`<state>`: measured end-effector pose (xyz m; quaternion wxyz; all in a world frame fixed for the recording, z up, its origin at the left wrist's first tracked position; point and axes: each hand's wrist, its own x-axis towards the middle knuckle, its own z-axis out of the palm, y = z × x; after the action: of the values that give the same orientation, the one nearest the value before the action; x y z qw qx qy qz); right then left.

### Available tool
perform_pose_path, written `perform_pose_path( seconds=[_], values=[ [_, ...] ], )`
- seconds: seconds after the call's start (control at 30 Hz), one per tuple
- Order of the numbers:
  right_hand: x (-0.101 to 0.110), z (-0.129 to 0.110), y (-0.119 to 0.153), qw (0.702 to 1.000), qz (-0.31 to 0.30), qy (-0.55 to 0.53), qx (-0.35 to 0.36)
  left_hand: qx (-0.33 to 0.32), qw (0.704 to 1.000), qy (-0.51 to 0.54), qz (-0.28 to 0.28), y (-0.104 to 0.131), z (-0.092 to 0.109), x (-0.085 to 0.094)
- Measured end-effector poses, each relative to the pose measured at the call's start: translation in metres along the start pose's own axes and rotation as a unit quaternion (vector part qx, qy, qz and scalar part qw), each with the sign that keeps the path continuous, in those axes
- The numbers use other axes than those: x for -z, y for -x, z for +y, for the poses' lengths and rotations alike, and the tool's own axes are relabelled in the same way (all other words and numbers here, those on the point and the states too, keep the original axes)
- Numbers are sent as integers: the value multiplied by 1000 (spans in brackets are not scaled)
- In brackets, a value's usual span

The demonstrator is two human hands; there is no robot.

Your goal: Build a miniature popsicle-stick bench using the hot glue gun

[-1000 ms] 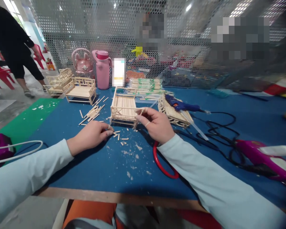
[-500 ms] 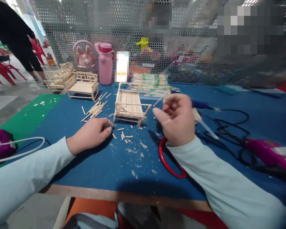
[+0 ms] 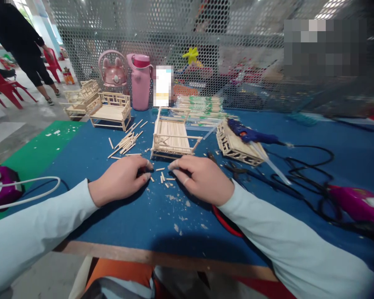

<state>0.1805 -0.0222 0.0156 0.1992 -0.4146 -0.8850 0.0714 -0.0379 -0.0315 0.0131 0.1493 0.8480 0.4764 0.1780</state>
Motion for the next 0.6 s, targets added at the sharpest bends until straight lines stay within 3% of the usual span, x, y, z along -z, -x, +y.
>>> perform_pose_path(
  seconds=[0.17,0.37,0.6],
  values=[
    [13,6,5,1000,0,-5,-19,-19,999,-29,-28,0,0,0],
    [28,11,7,996,72,-42,-36,7,999,-25,-22,1,3,-1],
    [10,0,1,998,-59,-21,-28,4,999,-53,-9,-1,9,-11]
  ],
)
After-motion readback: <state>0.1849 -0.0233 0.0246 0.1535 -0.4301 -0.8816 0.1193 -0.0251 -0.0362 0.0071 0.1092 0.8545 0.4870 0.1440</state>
